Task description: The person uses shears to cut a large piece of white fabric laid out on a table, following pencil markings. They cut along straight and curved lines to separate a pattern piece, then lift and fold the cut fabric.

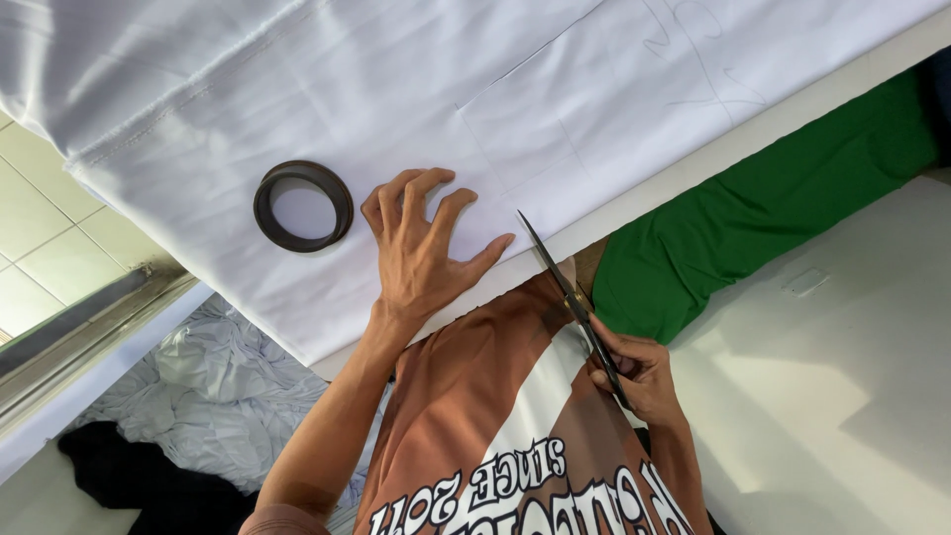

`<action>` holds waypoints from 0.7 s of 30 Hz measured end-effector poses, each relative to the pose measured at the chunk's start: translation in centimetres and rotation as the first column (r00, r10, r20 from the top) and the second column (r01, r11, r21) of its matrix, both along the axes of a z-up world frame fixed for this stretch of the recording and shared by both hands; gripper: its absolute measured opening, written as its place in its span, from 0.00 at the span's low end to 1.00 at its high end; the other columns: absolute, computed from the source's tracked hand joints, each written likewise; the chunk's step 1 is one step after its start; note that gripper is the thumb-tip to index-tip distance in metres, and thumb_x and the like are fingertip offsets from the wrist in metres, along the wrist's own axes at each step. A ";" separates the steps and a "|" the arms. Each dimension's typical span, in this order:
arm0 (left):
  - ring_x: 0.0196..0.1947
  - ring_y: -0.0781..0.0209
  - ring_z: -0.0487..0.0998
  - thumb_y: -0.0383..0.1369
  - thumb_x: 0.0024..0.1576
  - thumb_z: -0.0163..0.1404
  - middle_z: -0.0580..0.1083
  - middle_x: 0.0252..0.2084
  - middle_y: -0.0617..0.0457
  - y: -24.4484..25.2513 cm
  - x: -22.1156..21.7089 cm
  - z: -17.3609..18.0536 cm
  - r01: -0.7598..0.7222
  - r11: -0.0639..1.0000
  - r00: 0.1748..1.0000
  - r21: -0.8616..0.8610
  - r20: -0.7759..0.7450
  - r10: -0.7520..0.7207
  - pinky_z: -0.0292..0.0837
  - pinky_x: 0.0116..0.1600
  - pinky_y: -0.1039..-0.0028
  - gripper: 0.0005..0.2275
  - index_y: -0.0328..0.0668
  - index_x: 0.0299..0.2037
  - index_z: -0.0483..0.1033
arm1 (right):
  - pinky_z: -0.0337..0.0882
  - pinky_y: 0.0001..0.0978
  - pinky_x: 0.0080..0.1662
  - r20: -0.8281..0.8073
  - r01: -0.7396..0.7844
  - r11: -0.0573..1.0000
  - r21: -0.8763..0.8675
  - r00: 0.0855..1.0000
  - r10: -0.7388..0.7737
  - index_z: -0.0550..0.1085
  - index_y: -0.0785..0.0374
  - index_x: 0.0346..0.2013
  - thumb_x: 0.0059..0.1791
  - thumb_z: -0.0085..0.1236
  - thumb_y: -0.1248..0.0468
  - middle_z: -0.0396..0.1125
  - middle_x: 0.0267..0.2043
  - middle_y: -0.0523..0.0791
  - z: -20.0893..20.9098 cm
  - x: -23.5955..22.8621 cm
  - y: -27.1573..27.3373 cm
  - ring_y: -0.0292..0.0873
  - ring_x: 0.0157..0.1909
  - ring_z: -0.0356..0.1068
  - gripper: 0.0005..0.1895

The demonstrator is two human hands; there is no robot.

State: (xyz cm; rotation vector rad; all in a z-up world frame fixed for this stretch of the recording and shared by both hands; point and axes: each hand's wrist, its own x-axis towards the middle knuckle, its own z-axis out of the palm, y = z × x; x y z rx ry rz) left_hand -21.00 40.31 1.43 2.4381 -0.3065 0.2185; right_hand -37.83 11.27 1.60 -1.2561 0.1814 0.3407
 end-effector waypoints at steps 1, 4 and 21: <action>0.57 0.42 0.66 0.45 0.49 0.68 0.68 0.54 0.49 0.0 0.0 0.0 0.001 1.000 1.000 0.003 0.002 -0.001 0.57 0.59 0.46 0.20 0.47 0.45 0.76 | 0.66 0.30 0.25 0.000 -0.003 1.000 0.006 1.000 0.003 0.72 0.80 0.58 0.40 0.64 0.81 0.63 0.19 0.48 0.3 0.2 0.1 0.34 0.25 0.60 0.30; 0.57 0.42 0.66 0.45 0.50 0.68 0.68 0.54 0.49 0.0 0.0 0.0 0.002 1.000 1.000 -0.005 -0.012 -0.002 0.57 0.60 0.46 0.20 0.47 0.45 0.76 | 0.65 0.30 0.24 0.016 -0.016 1.000 -0.027 1.000 0.016 0.72 0.79 0.57 0.40 0.65 0.81 0.65 0.19 0.49 0.0 -0.1 -0.2 0.33 0.25 0.61 0.30; 0.57 0.41 0.65 0.48 0.50 0.67 0.68 0.53 0.48 -0.1 0.1 0.2 0.001 1.000 1.000 -0.003 -0.024 -0.001 0.56 0.60 0.44 0.21 0.47 0.45 0.75 | 0.65 0.29 0.23 -0.006 0.019 0.996 0.093 1.000 -0.019 0.71 0.83 0.56 0.37 0.69 0.77 0.64 0.19 0.52 -1.4 0.7 0.2 0.36 0.21 0.63 0.33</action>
